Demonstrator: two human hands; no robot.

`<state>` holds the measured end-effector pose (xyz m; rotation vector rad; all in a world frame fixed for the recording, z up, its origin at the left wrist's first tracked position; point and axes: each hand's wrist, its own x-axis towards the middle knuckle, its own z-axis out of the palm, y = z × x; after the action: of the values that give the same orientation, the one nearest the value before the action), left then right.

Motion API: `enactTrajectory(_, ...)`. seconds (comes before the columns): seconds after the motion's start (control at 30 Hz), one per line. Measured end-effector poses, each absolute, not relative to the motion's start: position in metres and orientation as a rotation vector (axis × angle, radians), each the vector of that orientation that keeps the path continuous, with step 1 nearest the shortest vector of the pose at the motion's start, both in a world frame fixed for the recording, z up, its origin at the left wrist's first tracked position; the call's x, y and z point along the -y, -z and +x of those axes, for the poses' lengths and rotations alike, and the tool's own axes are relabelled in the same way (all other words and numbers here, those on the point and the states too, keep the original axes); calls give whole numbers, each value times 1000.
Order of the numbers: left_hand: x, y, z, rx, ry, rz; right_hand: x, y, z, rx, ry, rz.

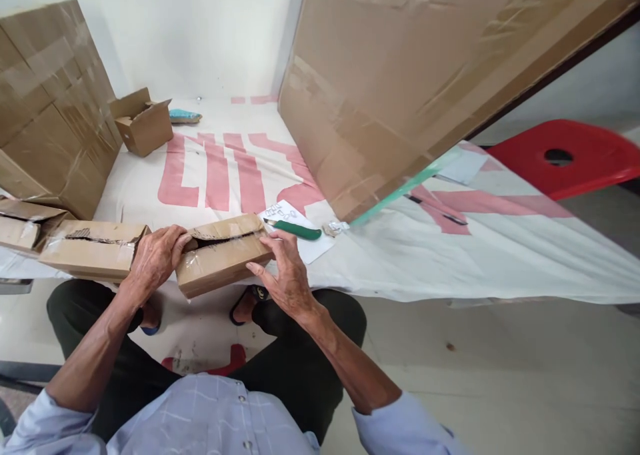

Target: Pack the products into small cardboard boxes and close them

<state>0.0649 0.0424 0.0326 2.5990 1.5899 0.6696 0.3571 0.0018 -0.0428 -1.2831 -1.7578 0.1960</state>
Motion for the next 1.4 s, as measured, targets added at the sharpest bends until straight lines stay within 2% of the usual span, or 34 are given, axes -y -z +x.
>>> enactTrajectory(0.23,-32,-33,65,-1677,-824,2358,-8,23,343,1843,-131,-1321)
enactTrajectory(0.53,-17,-24,66,-1494,-938,2263,-26,14,333,1831,-219,-1270)
enactTrajectory(0.7,-15,-19,65,-1446,-985,2233,-42,3,346,1790,-92,-1272)
enactTrajectory(0.93,-19,-24,67,-1464,-987,2211,-73,-8,350,2091,-139,-1037)
enactTrajectory(1.2,-19,-21,62,-1402,-955,2225,-84,-1,349,2107,-98,-807)
enactTrajectory(1.4,-21,-13,62,-1347,-946,2325,-78,-5,341,1964,-313,-799)
